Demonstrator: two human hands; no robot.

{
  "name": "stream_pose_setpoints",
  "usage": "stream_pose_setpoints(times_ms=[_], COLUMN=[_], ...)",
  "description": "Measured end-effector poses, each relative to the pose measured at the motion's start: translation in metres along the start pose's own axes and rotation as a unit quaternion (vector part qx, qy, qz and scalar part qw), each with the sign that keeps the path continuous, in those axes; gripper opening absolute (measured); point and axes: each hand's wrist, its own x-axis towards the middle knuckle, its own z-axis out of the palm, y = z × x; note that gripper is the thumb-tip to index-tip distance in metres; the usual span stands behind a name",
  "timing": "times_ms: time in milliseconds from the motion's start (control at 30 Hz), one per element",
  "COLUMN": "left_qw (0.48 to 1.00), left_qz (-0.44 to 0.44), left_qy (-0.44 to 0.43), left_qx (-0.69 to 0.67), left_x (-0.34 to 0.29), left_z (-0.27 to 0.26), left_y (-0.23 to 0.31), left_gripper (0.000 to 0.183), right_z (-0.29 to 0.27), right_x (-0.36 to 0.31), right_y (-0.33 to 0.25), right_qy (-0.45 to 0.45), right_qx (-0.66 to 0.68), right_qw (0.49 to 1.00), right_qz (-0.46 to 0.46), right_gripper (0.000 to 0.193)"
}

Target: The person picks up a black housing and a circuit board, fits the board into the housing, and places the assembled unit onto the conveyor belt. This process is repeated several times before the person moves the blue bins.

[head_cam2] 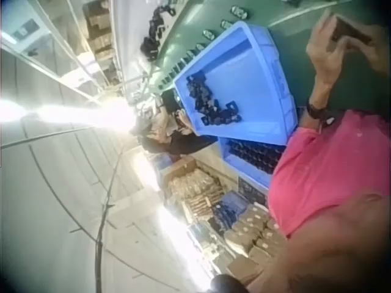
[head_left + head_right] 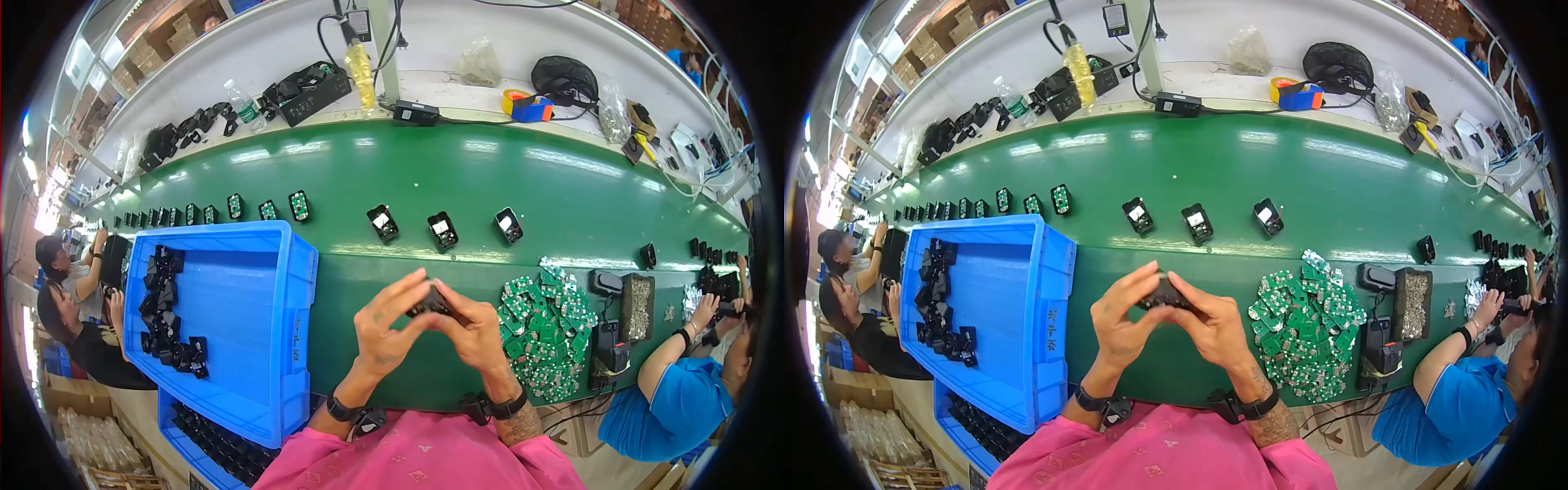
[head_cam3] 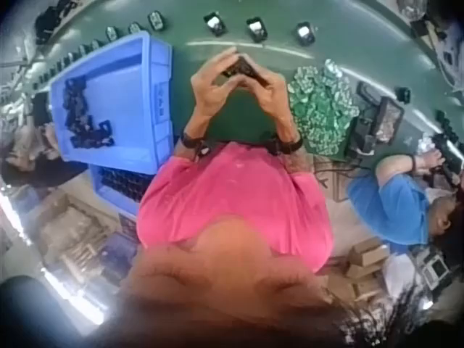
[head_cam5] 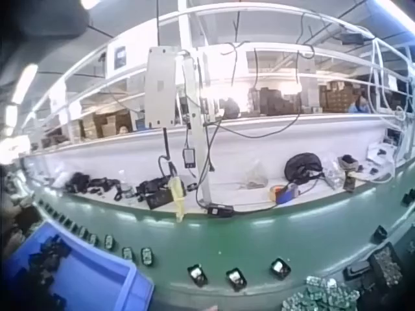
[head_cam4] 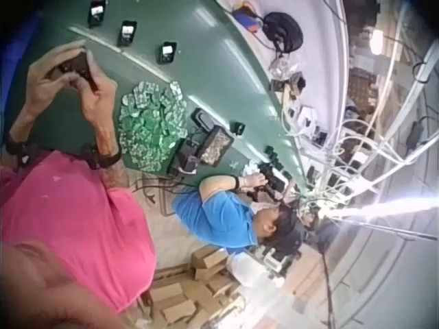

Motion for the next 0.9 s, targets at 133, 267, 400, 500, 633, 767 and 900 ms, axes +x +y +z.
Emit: stream_pose_setpoints(times_ms=[133, 267, 400, 500, 633, 767, 900], left_qw=[0.995, 0.988, 0.988, 0.986, 0.987, 0.987, 0.997], left_qz=[0.096, 0.153, 0.137, 0.153, 0.144, 0.143, -0.015], left_qy=[-0.012, -0.032, -0.064, -0.057, -0.053, -0.052, -0.037], left_qx=[-0.014, 0.018, -0.015, -0.019, -0.037, -0.043, -0.068], left_x=[-0.001, 0.001, 0.003, 0.002, 0.000, 0.002, -0.001], left_z=[-0.006, -0.007, -0.004, -0.003, -0.004, -0.005, -0.002], left_y=[0.018, 0.028, 0.031, 0.031, 0.036, 0.037, 0.029], left_gripper=[0.052, 0.049, 0.047, 0.046, 0.060, 0.047, 0.039], right_z=[-0.006, -0.002, -0.002, -0.006, -0.009, -0.009, 0.006], right_x=[-0.005, -0.009, -0.013, -0.013, -0.015, -0.019, -0.020], right_y=[0.009, 0.008, 0.000, -0.005, -0.011, -0.011, -0.021], right_qy=[-0.038, -0.028, -0.009, -0.026, -0.032, -0.023, -0.021], right_qx=[-0.023, 0.000, -0.023, -0.076, -0.116, -0.135, -0.105], right_qw=[0.987, 0.983, 0.986, 0.985, 0.979, 0.975, 0.988], right_qz=[-0.156, -0.184, -0.164, -0.152, -0.166, -0.173, -0.115], right_gripper=[0.051, 0.050, 0.048, 0.042, 0.037, 0.040, 0.050])
